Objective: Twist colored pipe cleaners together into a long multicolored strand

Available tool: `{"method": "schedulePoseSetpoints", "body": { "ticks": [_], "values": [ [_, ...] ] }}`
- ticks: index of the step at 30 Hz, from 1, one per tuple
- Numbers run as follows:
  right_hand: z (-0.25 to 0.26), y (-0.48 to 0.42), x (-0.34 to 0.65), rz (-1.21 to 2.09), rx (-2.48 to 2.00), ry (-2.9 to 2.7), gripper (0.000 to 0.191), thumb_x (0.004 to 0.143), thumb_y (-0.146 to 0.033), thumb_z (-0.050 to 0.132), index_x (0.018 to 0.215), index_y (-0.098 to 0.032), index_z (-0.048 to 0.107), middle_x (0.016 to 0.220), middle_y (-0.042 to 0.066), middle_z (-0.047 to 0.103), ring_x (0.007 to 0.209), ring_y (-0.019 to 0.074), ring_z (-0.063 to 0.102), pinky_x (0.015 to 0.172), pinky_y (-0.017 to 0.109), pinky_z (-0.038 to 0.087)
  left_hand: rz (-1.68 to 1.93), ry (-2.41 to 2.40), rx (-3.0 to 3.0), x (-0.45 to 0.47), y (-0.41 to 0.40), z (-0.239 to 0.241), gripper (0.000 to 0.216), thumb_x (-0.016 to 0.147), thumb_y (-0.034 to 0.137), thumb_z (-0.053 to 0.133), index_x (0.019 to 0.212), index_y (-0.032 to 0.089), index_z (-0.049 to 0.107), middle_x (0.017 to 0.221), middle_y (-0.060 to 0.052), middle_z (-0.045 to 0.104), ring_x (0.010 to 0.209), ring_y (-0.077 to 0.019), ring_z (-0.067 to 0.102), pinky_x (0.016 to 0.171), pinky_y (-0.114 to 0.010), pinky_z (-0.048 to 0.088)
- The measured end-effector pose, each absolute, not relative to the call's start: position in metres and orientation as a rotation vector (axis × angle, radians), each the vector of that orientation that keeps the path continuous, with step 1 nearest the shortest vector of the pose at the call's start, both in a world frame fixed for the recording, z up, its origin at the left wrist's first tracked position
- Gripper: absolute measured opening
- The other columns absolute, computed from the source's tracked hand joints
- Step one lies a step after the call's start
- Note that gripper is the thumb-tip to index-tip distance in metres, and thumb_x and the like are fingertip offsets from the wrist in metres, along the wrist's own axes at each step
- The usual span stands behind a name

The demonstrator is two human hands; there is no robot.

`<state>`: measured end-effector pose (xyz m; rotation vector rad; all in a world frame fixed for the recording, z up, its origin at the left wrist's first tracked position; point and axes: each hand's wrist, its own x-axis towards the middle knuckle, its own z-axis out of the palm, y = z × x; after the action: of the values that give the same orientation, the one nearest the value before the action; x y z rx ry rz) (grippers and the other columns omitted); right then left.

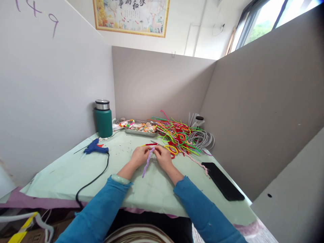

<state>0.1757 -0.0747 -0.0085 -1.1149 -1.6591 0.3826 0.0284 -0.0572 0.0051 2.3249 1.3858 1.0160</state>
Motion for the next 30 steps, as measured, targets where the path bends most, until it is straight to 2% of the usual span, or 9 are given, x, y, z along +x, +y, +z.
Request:
{"method": "schedulePoseSetpoints", "body": {
  "ticks": [3, 9, 19, 26, 30],
  "values": [
    [-0.008, -0.075, 0.174, 0.416, -1.039, -1.650, 0.018, 0.079, -0.028, 0.050, 0.084, -0.024, 0.066, 0.077, 0.001, 0.065, 0.069, 0.0172, 0.056, 0.065, 0.027, 0.039, 1.053, 1.410, 2.292, 0.029, -0.054, 0.003, 0.026, 0.080, 0.029, 0.045, 0.090, 0.018, 0.067, 0.066, -0.001, 0.064, 0.058, -0.0110, 0.051, 0.055, -0.020, 0.032],
    [-0.008, -0.075, 0.172, 0.620, -0.991, -1.574, 0.017, 0.078, -0.027, 0.052, 0.085, -0.024, 0.066, 0.066, 0.000, 0.061, 0.051, 0.0136, 0.051, 0.055, 0.026, 0.039, 1.114, 1.368, 2.294, 0.029, -0.051, 0.001, 0.024, 0.081, 0.031, 0.046, 0.086, 0.017, 0.065, 0.068, -0.002, 0.063, 0.060, -0.0111, 0.052, 0.056, -0.020, 0.033],
    [-0.016, -0.070, 0.172, 0.623, -1.049, -1.650, 0.018, 0.079, -0.027, 0.048, 0.080, -0.021, 0.065, 0.060, -0.001, 0.059, 0.050, 0.0130, 0.052, 0.052, 0.024, 0.039, 1.106, 1.348, 2.222, 0.028, -0.057, 0.005, 0.022, 0.081, 0.030, 0.045, 0.087, 0.017, 0.062, 0.063, 0.001, 0.061, 0.057, -0.0102, 0.051, 0.055, -0.019, 0.034],
    [-0.015, -0.072, 0.171, 0.395, -1.089, -1.665, 0.019, 0.080, -0.029, 0.048, 0.077, -0.018, 0.063, 0.068, 0.001, 0.061, 0.059, 0.0131, 0.053, 0.057, 0.023, 0.039, 1.078, 1.394, 2.273, 0.028, -0.054, 0.004, 0.024, 0.082, 0.032, 0.045, 0.093, 0.019, 0.061, 0.071, 0.000, 0.063, 0.063, -0.0107, 0.053, 0.058, -0.019, 0.035],
    [-0.012, -0.074, 0.172, 0.304, -1.099, -1.589, 0.020, 0.078, -0.031, 0.051, 0.091, -0.017, 0.059, 0.072, 0.000, 0.060, 0.057, 0.0118, 0.051, 0.056, 0.023, 0.039, 1.009, 1.439, 2.333, 0.029, -0.057, 0.003, 0.024, 0.082, 0.031, 0.043, 0.093, 0.019, 0.062, 0.067, 0.000, 0.062, 0.059, -0.0104, 0.051, 0.057, -0.020, 0.033]
  ]
}}
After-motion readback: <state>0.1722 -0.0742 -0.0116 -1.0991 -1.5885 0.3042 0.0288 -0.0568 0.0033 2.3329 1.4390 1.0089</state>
